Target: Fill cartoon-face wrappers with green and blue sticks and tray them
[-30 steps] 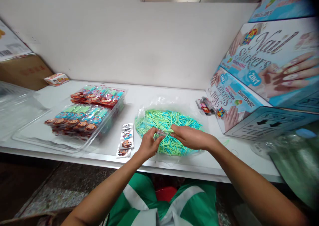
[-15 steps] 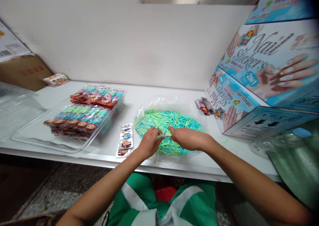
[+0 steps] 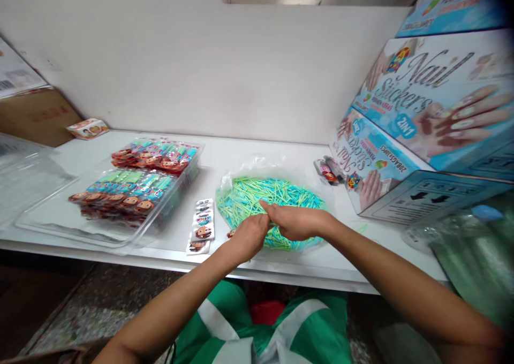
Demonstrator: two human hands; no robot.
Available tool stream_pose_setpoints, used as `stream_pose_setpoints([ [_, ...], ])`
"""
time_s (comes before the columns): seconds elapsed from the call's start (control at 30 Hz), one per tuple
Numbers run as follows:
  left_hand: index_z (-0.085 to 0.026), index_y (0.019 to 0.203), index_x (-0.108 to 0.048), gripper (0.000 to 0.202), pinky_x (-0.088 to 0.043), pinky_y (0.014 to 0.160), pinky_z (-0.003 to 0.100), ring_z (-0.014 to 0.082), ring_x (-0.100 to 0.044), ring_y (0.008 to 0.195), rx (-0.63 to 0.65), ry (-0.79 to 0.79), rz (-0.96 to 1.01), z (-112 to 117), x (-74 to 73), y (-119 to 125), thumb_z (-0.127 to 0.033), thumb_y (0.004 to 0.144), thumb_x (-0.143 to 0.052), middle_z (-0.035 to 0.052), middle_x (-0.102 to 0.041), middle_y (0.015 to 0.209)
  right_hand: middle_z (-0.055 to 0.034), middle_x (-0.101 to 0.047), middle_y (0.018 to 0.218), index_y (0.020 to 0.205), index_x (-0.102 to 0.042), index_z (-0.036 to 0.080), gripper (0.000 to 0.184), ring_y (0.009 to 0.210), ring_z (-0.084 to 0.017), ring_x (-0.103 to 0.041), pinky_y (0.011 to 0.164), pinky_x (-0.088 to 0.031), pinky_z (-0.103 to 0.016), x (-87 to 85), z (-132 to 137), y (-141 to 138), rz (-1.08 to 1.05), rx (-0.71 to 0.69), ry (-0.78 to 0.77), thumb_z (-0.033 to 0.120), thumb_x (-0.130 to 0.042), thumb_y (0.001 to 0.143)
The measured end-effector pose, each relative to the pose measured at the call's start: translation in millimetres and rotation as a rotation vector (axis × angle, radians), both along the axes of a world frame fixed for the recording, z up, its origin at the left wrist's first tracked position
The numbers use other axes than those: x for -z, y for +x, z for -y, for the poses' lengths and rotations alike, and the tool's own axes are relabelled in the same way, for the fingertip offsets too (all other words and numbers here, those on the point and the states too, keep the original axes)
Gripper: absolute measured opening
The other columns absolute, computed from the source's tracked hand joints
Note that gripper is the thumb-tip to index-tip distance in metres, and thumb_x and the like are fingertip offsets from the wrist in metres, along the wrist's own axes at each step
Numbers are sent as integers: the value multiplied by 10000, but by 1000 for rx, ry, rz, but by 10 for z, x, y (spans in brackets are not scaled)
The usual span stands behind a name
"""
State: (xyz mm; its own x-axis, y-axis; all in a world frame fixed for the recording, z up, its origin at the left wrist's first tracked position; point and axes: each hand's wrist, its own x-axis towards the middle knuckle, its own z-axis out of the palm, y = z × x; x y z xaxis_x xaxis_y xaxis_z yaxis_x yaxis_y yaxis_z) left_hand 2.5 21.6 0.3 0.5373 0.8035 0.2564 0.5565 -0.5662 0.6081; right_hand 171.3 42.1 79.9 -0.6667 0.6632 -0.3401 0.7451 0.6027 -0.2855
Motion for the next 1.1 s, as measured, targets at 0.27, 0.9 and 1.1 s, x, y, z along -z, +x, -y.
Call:
stream_pose_setpoints([
  [0.27, -138, 857, -489, 305, -445, 555, 244, 122, -591, 539, 152, -798, 585, 70, -44, 28, -439, 866, -441, 49, -617, 740, -39, -638, 801, 937, -604, 185, 358, 708, -151, -558, 653, -390, -268, 110, -135, 67, -416, 134, 78, 422, -336, 923],
  [0.9, -60, 908, -582, 194, -552, 607, 348, 200, -661, 615, -193, -1465, 1038, 304, 6, 199, -221, 800, -592, 140, -676, 780, -33, -615, 798, 918, -640, 180, 312, 619, -99, -558, 548, -449, -216, 896, 159, 68, -1301, 986, -791, 462, -579, 799],
  [1.1, -39, 865, -584, 139, -554, 683, 378, 223, -676, 711, -149, -1611, 1047, 431, -14, 267, -161, 797, -588, 164, -676, 819, -85, -651, 903, 924, -635, 157, 332, 839, -173, -628, 755, -494, -307, 1091, 213, 49, -1489, 942, -1169, 440, -470, 874],
])
